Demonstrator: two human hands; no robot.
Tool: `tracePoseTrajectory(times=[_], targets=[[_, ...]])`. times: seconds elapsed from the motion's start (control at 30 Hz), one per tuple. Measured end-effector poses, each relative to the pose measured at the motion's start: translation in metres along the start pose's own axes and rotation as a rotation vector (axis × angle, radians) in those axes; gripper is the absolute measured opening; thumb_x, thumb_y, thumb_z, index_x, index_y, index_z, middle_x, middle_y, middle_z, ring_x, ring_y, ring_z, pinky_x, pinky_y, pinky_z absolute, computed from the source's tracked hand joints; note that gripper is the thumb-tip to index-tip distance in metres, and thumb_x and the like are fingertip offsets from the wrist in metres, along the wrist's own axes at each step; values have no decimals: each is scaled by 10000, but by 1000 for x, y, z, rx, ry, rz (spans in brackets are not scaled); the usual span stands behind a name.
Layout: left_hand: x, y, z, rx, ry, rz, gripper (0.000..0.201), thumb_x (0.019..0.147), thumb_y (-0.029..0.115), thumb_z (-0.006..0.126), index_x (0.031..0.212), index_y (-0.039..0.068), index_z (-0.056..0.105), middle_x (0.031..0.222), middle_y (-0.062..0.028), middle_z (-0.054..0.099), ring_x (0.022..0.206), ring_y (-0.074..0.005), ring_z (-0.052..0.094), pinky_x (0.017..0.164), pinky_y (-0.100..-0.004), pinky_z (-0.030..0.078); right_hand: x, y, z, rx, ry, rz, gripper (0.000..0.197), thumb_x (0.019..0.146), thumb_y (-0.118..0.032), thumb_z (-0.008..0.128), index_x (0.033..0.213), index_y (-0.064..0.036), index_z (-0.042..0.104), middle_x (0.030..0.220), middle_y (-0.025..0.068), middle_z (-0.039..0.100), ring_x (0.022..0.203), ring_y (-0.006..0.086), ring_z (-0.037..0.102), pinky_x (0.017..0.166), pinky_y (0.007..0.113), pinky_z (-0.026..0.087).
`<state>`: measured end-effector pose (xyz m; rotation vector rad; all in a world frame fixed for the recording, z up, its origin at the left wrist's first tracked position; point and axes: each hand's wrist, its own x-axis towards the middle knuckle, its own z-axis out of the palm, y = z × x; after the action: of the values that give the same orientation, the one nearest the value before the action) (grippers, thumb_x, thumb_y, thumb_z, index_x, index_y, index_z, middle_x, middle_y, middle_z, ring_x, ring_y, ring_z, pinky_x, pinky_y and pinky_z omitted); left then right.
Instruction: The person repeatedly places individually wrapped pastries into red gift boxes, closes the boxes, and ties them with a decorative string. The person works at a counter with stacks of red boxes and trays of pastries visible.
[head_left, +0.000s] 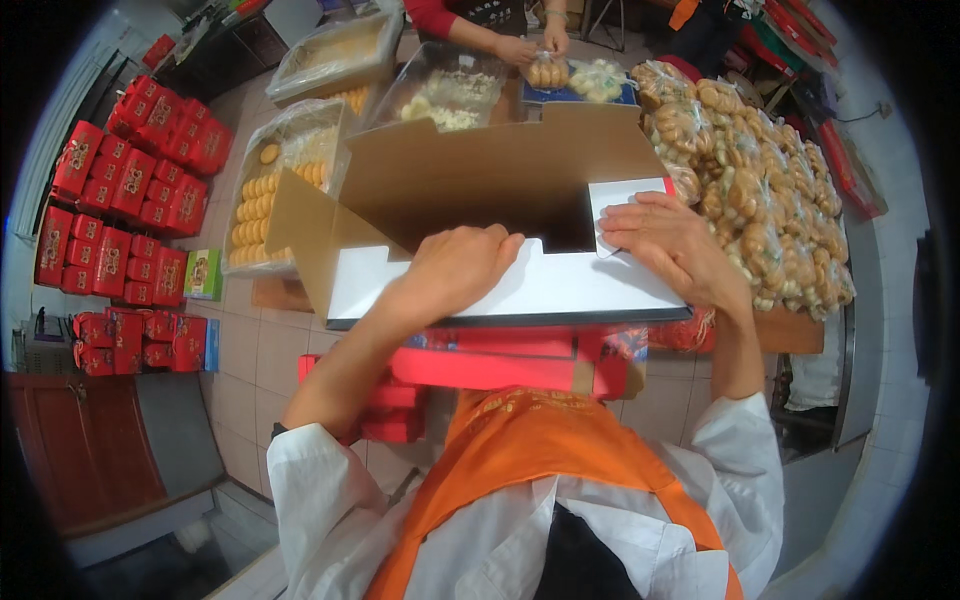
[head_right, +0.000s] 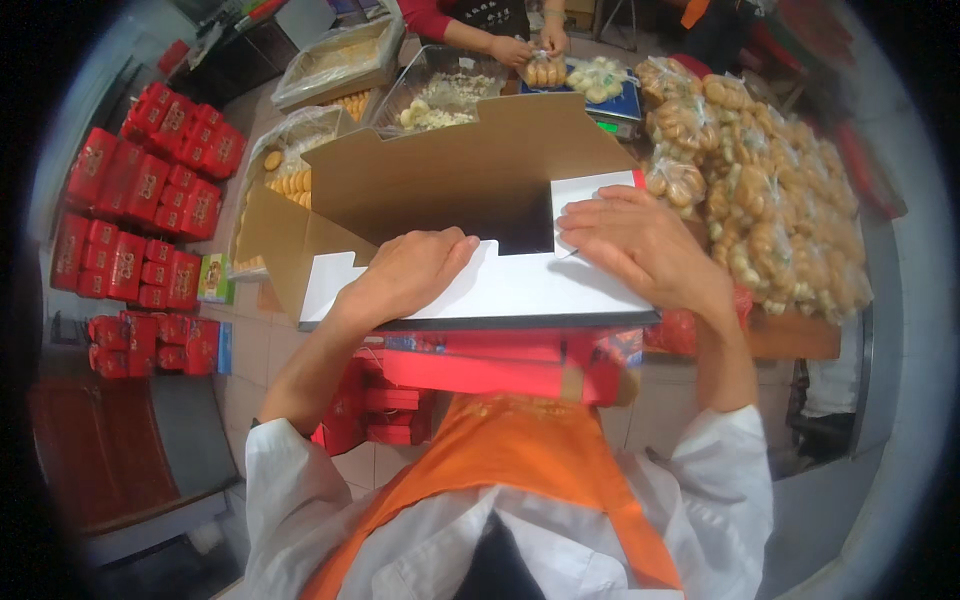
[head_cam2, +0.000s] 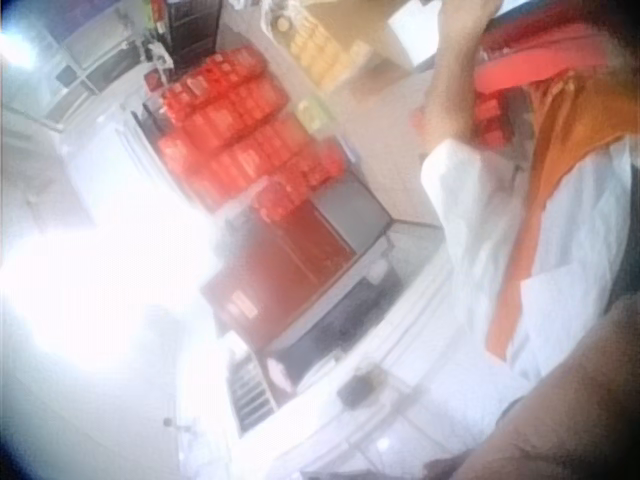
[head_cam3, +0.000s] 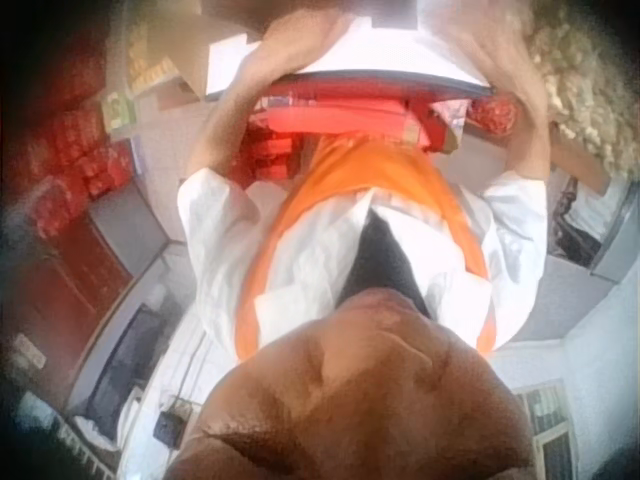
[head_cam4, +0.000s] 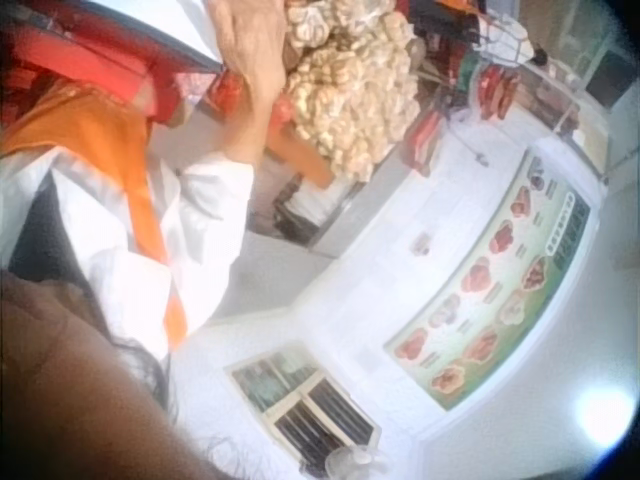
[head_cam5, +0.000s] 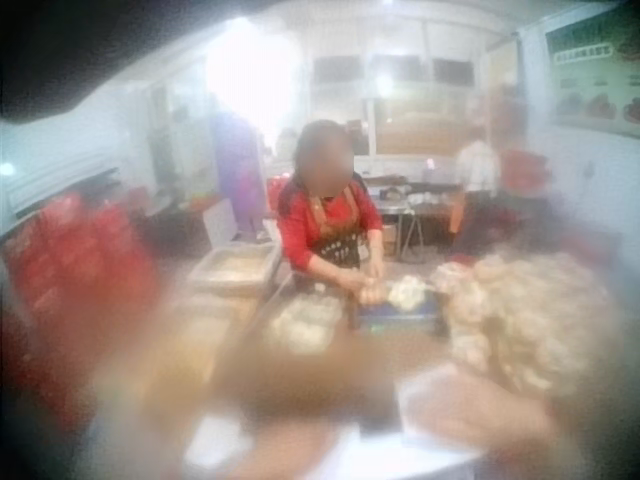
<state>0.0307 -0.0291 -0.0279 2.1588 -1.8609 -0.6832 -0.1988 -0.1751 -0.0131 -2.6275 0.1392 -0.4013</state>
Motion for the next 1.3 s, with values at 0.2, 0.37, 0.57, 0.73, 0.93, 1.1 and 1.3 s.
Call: tracePoseTrajectory(times=[0.2, 0.37, 0.57, 0.73, 0.93, 1.1, 1.3], targets=[[-27, -13, -22, 150, 727, 398, 198, 886, 196, 475, 967, 48, 577, 946, -109, 601, 856, -257, 581, 720, -371, 453, 9, -8, -6, -165, -95, 7, 234, 847, -208, 525, 811, -15, 653, 836, 112, 654, 861, 258, 599, 904, 397, 400], [-83, -124, -86, -577, 1131, 56, 247, 903, 187, 436, 1055, 28, 547, 966, -72, 570, 822, -149, 512, 750, -277, 421, 10, -12, -3, -97, -59, -10, 185, 810, -170, 553, 790, -21, 661, 821, 109, 648, 856, 270, 592, 900, 408, 399], [-64, -128, -42, -858, 309, -59, 669, 823, 242, 598, 1354, -3, 273, 1338, -170, 373, 1209, -221, 376, 1021, -313, 279, 22, -8, -2, -107, -68, 14, 133, 774, -138, 589, 787, -28, 663, 857, 103, 634, 915, 280, 560, 864, 396, 406], [-51, -105, -41, -53, 320, -202, 930, 685, 235, 726, 1359, -67, 160, 1358, -232, 321, 1286, -326, 289, 1032, -343, 268, 19, -13, -2, -141, -122, 74, 119, 741, -112, 623, 789, -7, 648, 1010, 124, 603, 1039, 310, 507, 910, 405, 379], [-45, -106, -21, -129, 650, 95, 801, 734, 179, 655, 1376, 13, 206, 1381, -170, 327, 1287, -324, 289, 1052, -457, 207, 17, -27, 13, -351, 530, 183, 501, 738, -144, 649, 1189, -17, 473, 1351, 180, 356, 1258, 327, 329, 1043, 418, 244], [-52, -149, -31, -450, 366, 607, 339, 786, 78, 543, 1118, 15, 509, 1371, -107, 380, 1289, -273, 307, 1080, -480, 105, -1, 13, 6, 411, 328, 28, 333, 920, -341, 395, 1027, -62, 541, 1095, 106, 552, 1105, 255, 478, 1068, 441, 165], [-51, -96, -35, 0, 345, 267, 461, 741, 309, 636, 1124, 91, 500, 1304, -140, 437, 1212, -322, 382, 1058, -488, 137, 24, -13, -1, -179, 23, 197, 381, 735, -227, 664, 1054, -88, 507, 1208, 127, 499, 1137, 289, 440, 1022, 432, 225]])
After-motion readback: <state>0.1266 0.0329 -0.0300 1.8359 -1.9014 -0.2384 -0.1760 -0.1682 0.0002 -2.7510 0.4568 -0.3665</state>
